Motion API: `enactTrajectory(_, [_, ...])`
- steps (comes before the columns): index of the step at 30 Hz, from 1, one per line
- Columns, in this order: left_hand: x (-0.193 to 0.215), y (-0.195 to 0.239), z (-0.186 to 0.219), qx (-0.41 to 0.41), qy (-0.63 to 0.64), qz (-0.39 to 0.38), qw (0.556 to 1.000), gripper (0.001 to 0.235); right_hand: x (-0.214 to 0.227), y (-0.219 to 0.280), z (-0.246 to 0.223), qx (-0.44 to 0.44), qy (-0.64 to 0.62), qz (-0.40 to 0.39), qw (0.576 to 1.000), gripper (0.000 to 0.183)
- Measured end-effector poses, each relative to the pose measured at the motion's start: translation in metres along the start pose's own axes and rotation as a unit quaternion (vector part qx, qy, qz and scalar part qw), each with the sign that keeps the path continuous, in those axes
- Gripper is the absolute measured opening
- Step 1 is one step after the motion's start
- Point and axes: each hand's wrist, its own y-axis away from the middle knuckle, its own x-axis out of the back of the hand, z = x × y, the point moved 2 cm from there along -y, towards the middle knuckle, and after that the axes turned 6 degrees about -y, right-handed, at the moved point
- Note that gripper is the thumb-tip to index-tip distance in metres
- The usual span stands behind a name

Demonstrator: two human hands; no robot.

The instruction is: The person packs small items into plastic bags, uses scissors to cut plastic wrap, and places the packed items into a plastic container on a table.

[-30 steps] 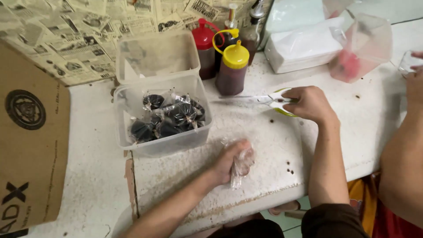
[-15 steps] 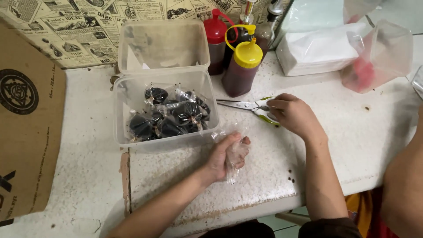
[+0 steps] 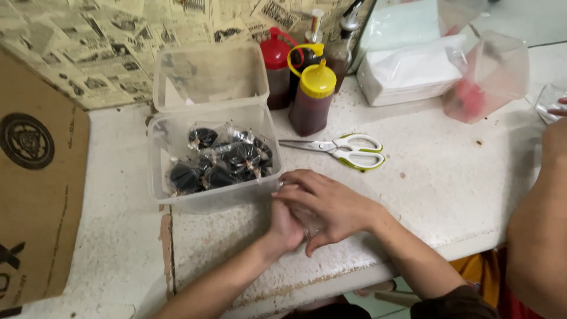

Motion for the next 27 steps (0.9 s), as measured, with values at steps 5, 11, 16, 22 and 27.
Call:
enactTrajectory(5, [0.026, -0.024, -0.012, -0.014, 0.006, -0.004, 1.000, 0.026, -0.011, 0.004, 0.022, -0.019, 0.013, 0.021, 1.000, 0.089])
enactTrajectory(11, [0.069, -0.060, -0.045, 0.011, 0.072, -0.023, 0.997, 0.030, -0.009, 0.006, 0.035, -0.057, -0.011, 0.082, 0.995, 0.072])
enactTrajectory(16, [0.095, -0.084, -0.060, 0.023, 0.102, -0.040, 0.994, 0.041, -0.014, 0.014, 0.046, -0.063, 0.017, 0.091, 0.994, 0.053])
enactTrajectory(22, [0.064, -0.060, -0.046, -0.009, 0.101, -0.040, 0.994, 0.048, -0.010, 0.013, 0.042, -0.064, 0.010, 0.086, 0.994, 0.035])
enactTrajectory(27, [0.001, 0.002, -0.013, -0.005, 0.045, -0.026, 0.999, 0.075, -0.007, 0.009, 0.031, -0.099, 0.046, 0.108, 0.988, 0.031])
